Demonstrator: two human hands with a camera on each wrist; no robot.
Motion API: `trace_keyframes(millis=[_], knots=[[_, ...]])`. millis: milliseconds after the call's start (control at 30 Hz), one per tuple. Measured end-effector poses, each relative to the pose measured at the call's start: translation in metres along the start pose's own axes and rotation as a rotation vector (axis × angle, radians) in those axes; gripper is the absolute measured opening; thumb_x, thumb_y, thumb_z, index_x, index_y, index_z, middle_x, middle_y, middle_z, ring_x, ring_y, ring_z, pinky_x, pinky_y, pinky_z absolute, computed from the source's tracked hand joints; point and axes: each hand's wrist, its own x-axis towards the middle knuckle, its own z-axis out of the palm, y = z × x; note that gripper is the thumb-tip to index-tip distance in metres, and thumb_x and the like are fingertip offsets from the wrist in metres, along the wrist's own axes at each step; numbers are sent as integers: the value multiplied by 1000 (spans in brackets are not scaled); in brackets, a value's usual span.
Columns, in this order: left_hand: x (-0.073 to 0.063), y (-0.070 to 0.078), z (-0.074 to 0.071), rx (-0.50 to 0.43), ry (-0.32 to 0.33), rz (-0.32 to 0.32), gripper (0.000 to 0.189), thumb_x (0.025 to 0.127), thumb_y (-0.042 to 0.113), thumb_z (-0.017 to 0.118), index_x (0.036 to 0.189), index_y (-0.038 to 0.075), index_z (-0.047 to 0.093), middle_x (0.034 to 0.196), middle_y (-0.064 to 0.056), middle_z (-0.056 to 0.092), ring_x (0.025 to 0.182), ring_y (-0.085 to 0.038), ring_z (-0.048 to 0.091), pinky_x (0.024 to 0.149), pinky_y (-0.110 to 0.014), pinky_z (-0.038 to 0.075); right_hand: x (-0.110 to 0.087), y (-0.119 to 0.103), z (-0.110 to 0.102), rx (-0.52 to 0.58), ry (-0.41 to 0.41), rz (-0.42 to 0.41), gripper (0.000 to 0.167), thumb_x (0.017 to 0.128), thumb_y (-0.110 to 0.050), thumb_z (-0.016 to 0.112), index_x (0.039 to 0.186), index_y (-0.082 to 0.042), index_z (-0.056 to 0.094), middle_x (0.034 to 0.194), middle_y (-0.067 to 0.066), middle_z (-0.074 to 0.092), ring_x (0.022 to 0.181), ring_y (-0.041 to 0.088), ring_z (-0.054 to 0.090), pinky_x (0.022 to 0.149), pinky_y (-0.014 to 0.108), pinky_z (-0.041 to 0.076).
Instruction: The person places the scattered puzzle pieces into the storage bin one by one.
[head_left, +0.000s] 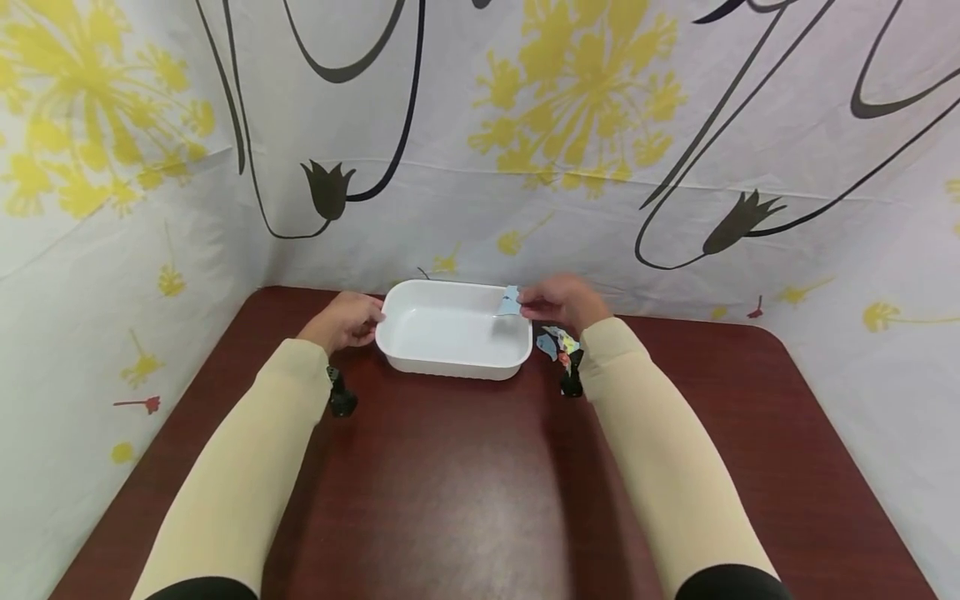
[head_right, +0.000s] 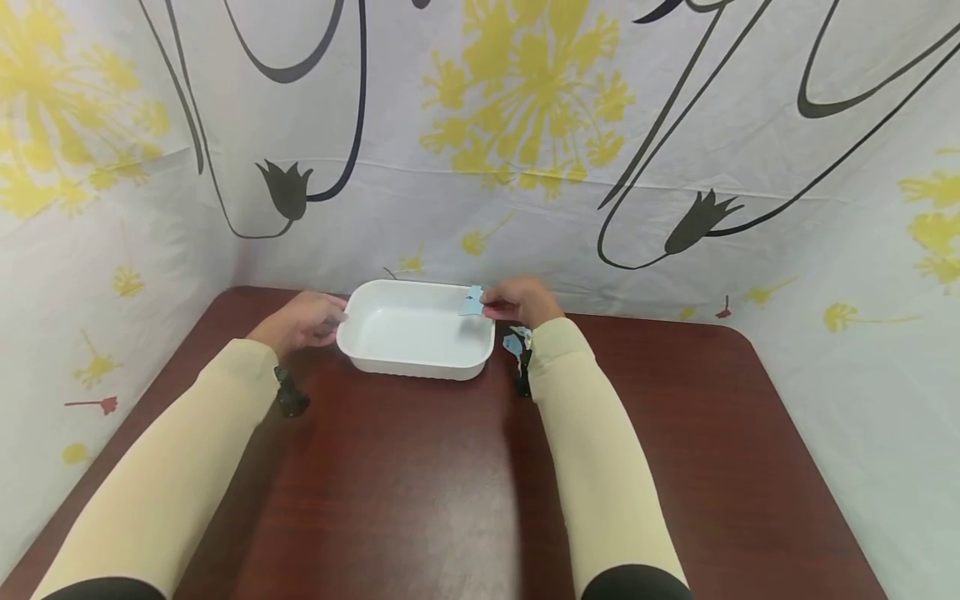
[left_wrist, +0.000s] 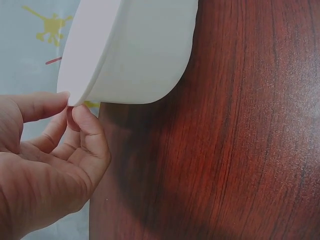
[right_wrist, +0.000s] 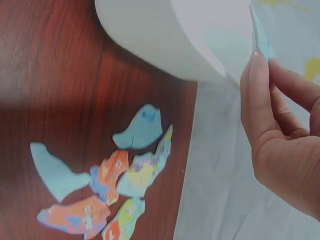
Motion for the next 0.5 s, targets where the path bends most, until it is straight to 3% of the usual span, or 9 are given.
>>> trace_keyframes(millis=[267,500], knots=[[1,1,-2,-15,1,5,35,97,11,55,132,8,53,110,-9,51,84,-17,54,67,-24,51,8,-6,28,-18,-40,-14,6,90,3,63,95,3,59,73,9,63,60,15,64,66,24,57],[0,1,-2,4,-11,-9,37,97,11,54,133,7,52,112,-10,51,85,-18,54,69,-25,52,16,0,55,3,-12,-48,14,88,1,68,101,5,64,78,10,63,63,16,63,65,26,57]])
